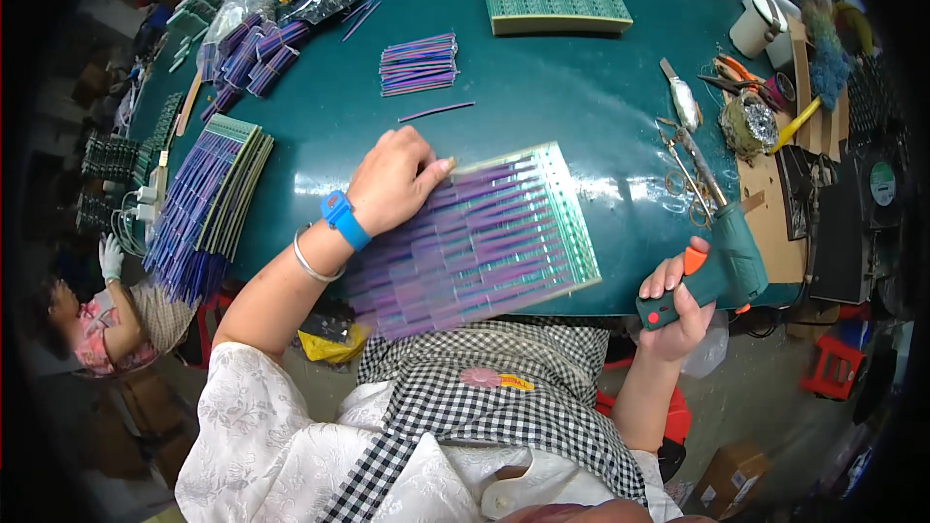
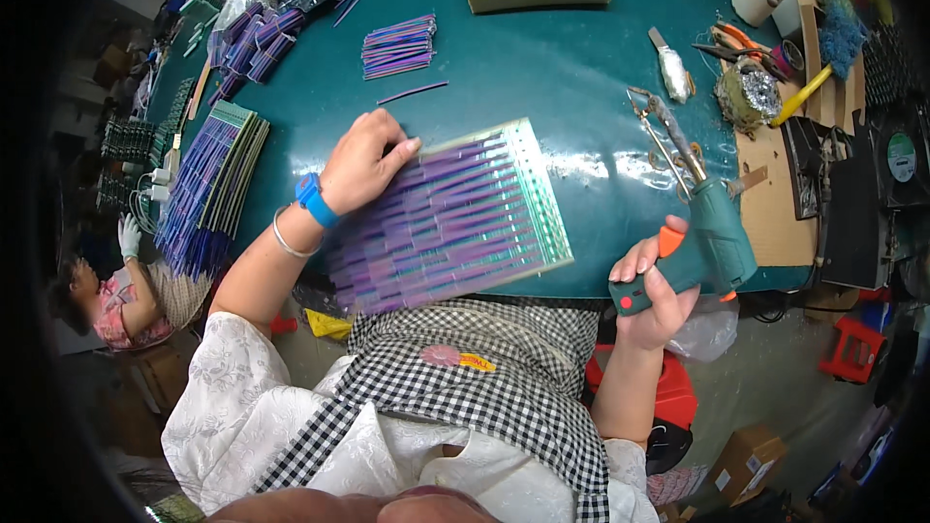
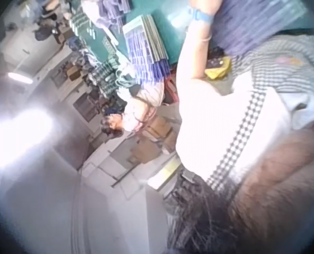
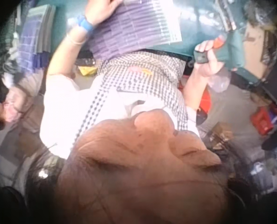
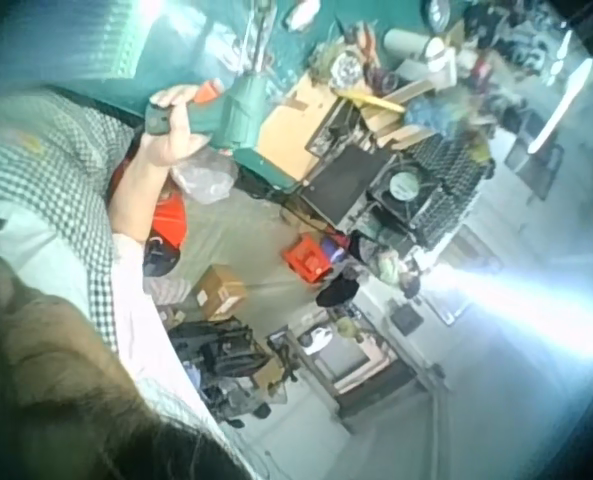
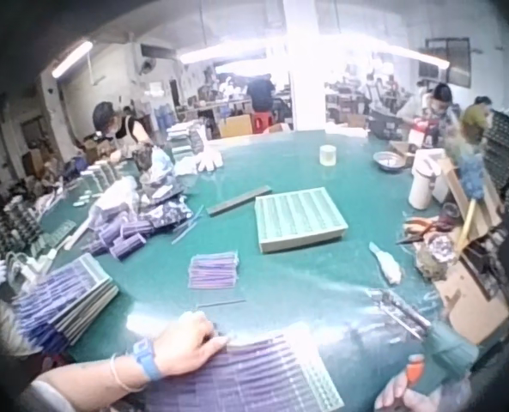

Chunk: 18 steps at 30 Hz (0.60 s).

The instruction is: Manually position multi-colored ribbon wires into circuit boards and secure them using a soldering iron tool.

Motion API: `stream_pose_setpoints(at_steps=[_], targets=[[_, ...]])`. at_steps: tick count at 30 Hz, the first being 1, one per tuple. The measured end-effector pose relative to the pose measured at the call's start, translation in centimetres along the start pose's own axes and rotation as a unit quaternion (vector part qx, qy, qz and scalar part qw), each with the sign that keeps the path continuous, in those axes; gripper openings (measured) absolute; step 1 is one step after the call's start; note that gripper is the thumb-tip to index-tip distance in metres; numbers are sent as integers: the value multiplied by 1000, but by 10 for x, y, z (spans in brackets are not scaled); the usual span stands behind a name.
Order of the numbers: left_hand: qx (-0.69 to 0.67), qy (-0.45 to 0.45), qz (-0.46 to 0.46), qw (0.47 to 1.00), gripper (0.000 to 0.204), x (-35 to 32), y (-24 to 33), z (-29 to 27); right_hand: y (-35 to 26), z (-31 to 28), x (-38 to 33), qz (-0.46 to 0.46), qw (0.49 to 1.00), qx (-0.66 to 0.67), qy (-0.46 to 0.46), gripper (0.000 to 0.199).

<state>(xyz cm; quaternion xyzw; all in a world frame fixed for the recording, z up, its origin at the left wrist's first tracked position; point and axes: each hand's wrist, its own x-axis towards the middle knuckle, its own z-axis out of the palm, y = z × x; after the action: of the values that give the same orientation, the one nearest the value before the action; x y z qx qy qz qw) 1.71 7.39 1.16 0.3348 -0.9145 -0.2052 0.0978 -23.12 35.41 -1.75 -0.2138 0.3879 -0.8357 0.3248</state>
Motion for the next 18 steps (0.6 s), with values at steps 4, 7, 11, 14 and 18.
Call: stream_pose_setpoints(at_steps=[4,7,11,14,18], targets=[[-36,-50,20,998,22,-29,26,1,-3,-1,0,-2,1000,13,22,61],[-84,-60,16,995,19,-45,36,1,-3,-3,-1,-6,999,22,24,61],[-116,-53,-5,992,18,-48,39,-7,-1,-6,-2,-12,1000,18,16,61],[-118,-44,-32,992,22,-43,38,-13,-1,-8,-3,-11,1000,24,2,61],[-74,-100,-39,991,22,-40,41,-8,-1,-13,-3,-13,1000,12,-12,61]])
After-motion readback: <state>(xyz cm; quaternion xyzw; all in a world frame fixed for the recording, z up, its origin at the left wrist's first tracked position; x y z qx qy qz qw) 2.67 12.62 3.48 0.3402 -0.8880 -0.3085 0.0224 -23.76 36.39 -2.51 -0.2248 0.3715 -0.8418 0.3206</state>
